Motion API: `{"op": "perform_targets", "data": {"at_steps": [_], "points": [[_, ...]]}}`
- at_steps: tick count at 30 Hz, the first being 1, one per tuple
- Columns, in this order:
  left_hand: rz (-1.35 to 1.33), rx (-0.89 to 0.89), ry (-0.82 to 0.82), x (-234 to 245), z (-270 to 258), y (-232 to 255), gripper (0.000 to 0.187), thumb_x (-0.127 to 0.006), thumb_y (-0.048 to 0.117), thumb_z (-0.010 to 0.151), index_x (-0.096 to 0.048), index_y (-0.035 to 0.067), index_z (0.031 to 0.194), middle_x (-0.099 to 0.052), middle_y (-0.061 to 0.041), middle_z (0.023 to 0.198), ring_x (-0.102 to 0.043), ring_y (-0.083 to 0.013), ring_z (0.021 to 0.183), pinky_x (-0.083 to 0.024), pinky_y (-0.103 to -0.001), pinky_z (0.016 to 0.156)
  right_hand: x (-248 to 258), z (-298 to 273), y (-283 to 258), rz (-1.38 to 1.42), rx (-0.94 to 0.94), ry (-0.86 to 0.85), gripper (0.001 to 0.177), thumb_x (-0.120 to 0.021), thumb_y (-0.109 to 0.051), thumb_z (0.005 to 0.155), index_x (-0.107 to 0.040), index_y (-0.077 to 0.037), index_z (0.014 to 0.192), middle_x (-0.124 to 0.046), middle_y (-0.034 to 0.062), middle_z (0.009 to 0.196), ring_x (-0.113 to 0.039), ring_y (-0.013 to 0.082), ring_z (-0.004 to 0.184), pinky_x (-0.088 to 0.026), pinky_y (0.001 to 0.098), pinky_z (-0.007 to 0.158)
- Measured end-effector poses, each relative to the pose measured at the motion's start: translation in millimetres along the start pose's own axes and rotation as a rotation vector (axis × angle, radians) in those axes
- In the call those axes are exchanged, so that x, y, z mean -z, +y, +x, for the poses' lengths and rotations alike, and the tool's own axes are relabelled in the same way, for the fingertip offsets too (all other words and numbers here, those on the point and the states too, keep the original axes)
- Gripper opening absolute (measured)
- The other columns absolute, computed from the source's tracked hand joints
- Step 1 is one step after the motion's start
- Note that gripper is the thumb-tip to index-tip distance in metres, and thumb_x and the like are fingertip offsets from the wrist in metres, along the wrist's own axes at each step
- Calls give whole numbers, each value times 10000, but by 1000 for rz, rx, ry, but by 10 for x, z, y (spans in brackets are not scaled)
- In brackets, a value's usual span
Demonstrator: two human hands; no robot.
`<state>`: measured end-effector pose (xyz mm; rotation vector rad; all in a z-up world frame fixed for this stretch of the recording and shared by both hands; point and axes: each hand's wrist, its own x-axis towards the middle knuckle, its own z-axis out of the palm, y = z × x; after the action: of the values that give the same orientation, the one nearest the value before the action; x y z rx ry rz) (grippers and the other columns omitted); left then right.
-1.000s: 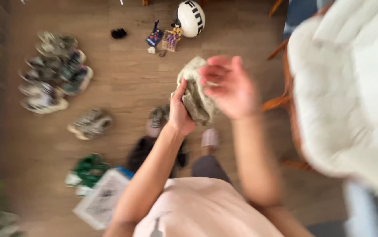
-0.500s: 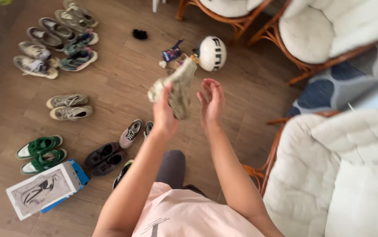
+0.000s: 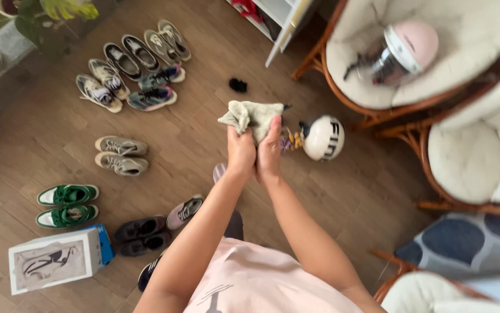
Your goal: The person wipes several pairs of sneakers with a cloth, cleaning the uppers, soles, and laces. After wiping each shoe, the person places it into a white shoe cabinet. The process is repeated for multiple pairs of shoes.
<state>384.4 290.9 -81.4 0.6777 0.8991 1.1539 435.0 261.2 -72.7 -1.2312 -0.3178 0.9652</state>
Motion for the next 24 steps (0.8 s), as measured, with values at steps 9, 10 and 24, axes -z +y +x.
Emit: {"op": "perform_targets", "data": {"at_steps": [9,10,24], "points": [[503,-246,212,109,1789,848,400,-517,9,963,-593,31,1355,-757,-157,1081,-726,-281,1001,-537,-341,898,-716,1572,-82,-20,-133,-372,469,-580,-351,1186,-612,101,1307,-646,145,1233,-599,213,1089,-466,396,944],[498,-172,203,177,1984,916,360,-578,61,953,-621,29,1310,-760,-160,1090,-715,-293,1018,-537,-347,901,-792,1736,-115,47,-179,-414,475,-578,-364,1156,-617,83,1312,-655,145,1256,-615,222,1118,-478,404,969],[634,168,269,2230,5326,-1708,629,-783,417,820,-572,91,1314,-571,-132,1291,-463,-310,1168,-410,-453,988,-1715,5146,2076,114,-703,-395,354,-659,-98,987,-594,8,1318,-637,167,1288,-622,294,1179,-496,465,1044]]}}
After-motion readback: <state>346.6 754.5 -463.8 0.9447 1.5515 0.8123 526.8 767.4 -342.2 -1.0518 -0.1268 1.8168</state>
